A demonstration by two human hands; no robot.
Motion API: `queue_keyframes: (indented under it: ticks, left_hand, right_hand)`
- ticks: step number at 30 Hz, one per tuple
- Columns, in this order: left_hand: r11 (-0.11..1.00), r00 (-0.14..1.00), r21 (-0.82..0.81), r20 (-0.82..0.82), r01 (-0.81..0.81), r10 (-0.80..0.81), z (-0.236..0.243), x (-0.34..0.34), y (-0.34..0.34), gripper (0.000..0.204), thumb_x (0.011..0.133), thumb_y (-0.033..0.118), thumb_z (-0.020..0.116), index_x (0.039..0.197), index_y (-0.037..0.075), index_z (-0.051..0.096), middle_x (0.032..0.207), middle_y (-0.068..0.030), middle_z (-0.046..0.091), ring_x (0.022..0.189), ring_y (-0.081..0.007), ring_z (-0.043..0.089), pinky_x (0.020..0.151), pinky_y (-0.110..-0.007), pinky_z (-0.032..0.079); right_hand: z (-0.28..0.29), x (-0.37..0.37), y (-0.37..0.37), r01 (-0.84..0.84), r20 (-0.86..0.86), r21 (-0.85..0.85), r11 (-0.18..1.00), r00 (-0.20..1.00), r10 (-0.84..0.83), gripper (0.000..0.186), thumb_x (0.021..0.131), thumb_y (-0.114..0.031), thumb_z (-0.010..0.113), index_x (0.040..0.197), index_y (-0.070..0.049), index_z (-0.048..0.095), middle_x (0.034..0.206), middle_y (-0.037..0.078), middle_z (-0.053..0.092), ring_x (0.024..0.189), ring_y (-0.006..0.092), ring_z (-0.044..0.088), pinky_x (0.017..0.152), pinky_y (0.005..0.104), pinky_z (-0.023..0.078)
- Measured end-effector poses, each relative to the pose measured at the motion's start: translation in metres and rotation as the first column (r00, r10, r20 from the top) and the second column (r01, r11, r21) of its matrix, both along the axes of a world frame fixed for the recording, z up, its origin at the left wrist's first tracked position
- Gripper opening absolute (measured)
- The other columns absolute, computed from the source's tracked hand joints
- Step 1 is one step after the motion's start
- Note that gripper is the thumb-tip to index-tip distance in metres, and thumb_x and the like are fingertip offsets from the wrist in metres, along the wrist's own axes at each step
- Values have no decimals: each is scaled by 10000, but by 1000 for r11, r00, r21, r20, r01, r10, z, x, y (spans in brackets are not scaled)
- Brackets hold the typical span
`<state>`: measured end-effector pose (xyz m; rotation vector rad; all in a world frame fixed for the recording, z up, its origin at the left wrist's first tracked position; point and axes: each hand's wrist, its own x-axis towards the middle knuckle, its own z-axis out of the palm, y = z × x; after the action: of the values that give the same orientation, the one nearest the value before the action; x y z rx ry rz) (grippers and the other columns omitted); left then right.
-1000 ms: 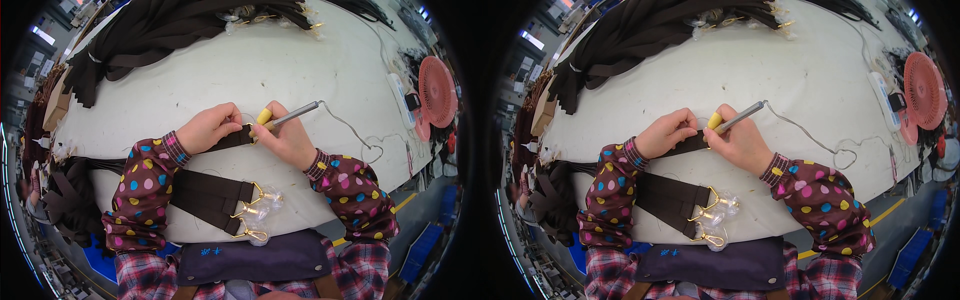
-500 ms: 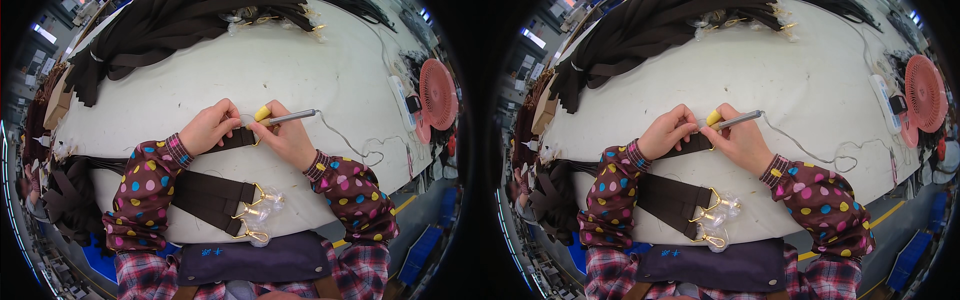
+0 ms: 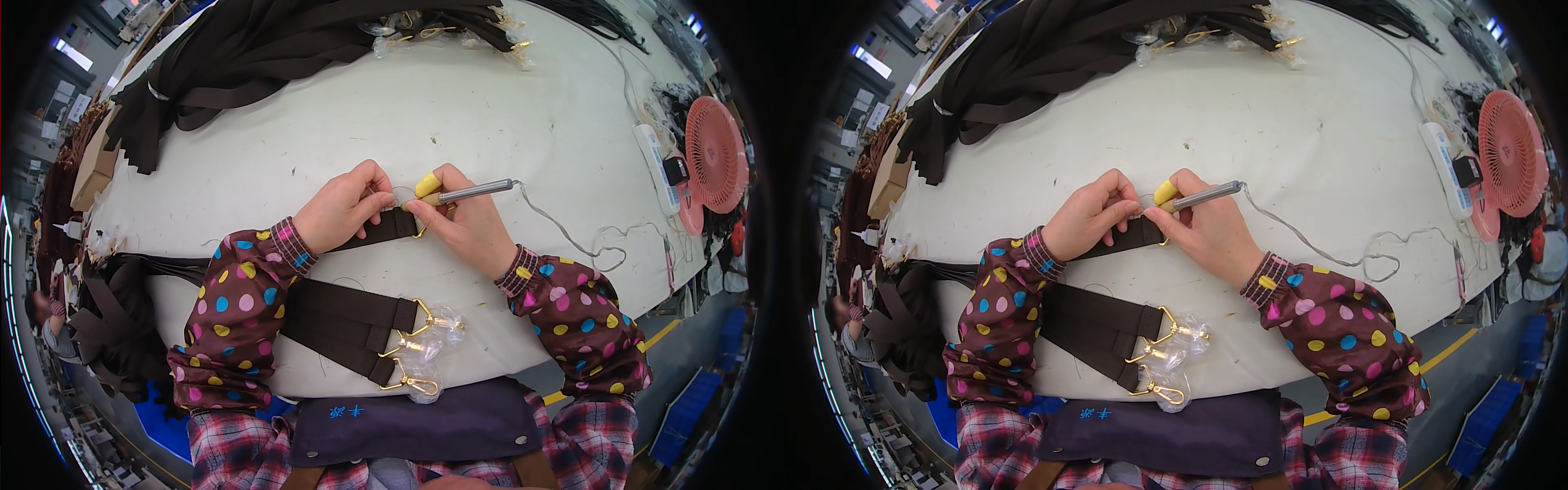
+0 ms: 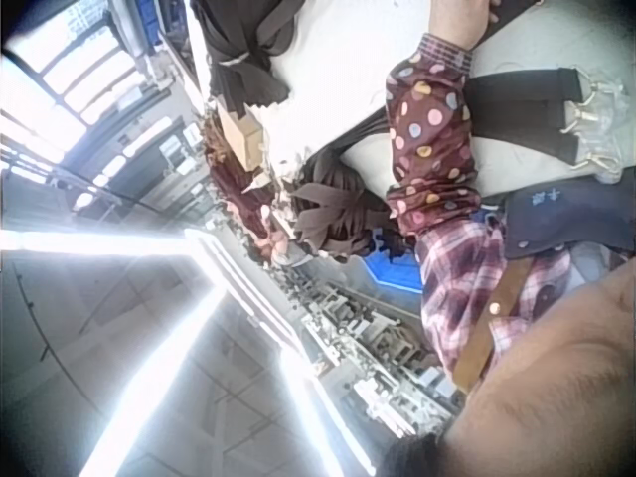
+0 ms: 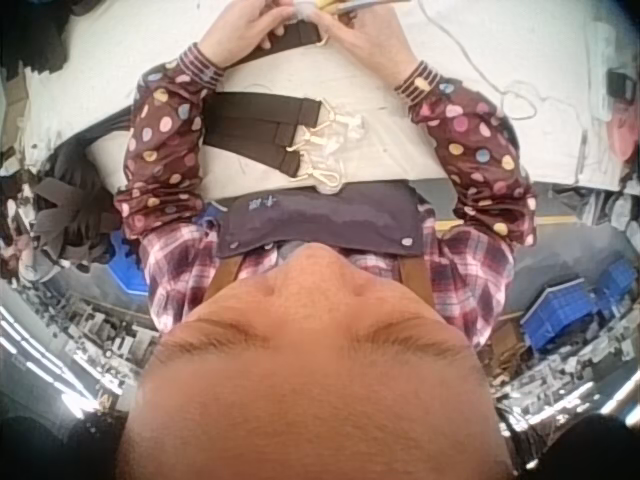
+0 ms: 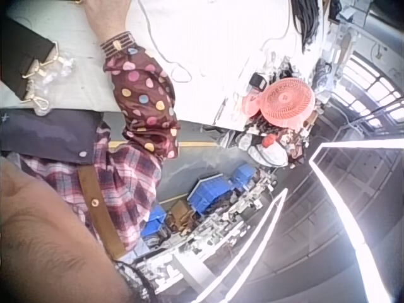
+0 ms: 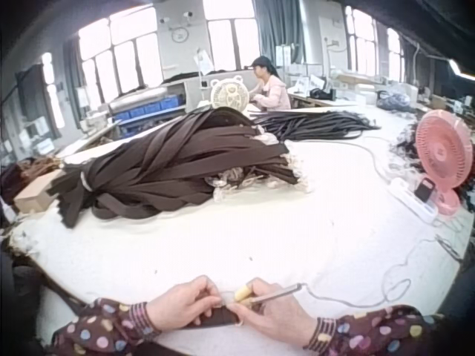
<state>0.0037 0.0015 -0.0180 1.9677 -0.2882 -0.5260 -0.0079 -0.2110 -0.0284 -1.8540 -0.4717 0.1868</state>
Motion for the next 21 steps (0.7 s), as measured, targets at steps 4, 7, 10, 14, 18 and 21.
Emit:
queue_keyframes:
  ticks: [4,7,10,14,18,21]
  left_hand:
    - [991,990,24,-52,-133,134,7,2,2,82,967,107,544,968,38,498,836,-34,571,685,-65,558,492,-196,460]
    - [892,902,290,366,-346,231,3,6,16,93,950,104,565,954,39,499,846,-54,575,655,-111,567,514,-256,470]
    - [735,664,461,748,-497,-20,-3,3,27,120,917,104,610,980,45,527,884,-67,578,687,-141,569,594,-302,484]
    - [958,852,260,523,-118,-38,6,-13,11,242,868,130,683,1072,48,582,940,-41,572,726,-122,519,661,-272,467]
    - [989,961,148,270,17,-57,16,-16,-4,309,844,150,719,1114,40,616,942,-2,552,702,-81,445,653,-225,434]
    - [992,970,130,242,-11,-21,12,-16,-5,284,849,141,713,1100,46,620,926,5,545,697,-64,441,648,-215,429]
  right_hand:
    - [5,-1,0,5,-37,32,999,999,-4,206,903,-130,679,927,-20,506,739,-10,531,647,37,451,557,215,381]
    - [8,-2,-3,21,-24,75,997,1000,-19,191,910,-131,666,941,-22,512,758,-10,540,680,42,471,601,221,403]
    - [-2,2,-10,34,137,130,991,989,-52,205,894,-155,675,937,-9,538,738,44,580,642,89,530,563,244,417]
    - [1,3,-13,15,113,138,990,993,-31,208,901,-159,670,951,-9,535,776,35,582,681,78,520,596,239,416]
    - [5,1,-12,34,68,180,983,997,-47,189,917,-158,655,953,-22,529,817,17,587,751,63,535,671,229,431]
    - [7,0,-12,36,36,209,977,998,-45,183,922,-161,653,942,-30,526,833,12,585,782,56,539,705,224,436]
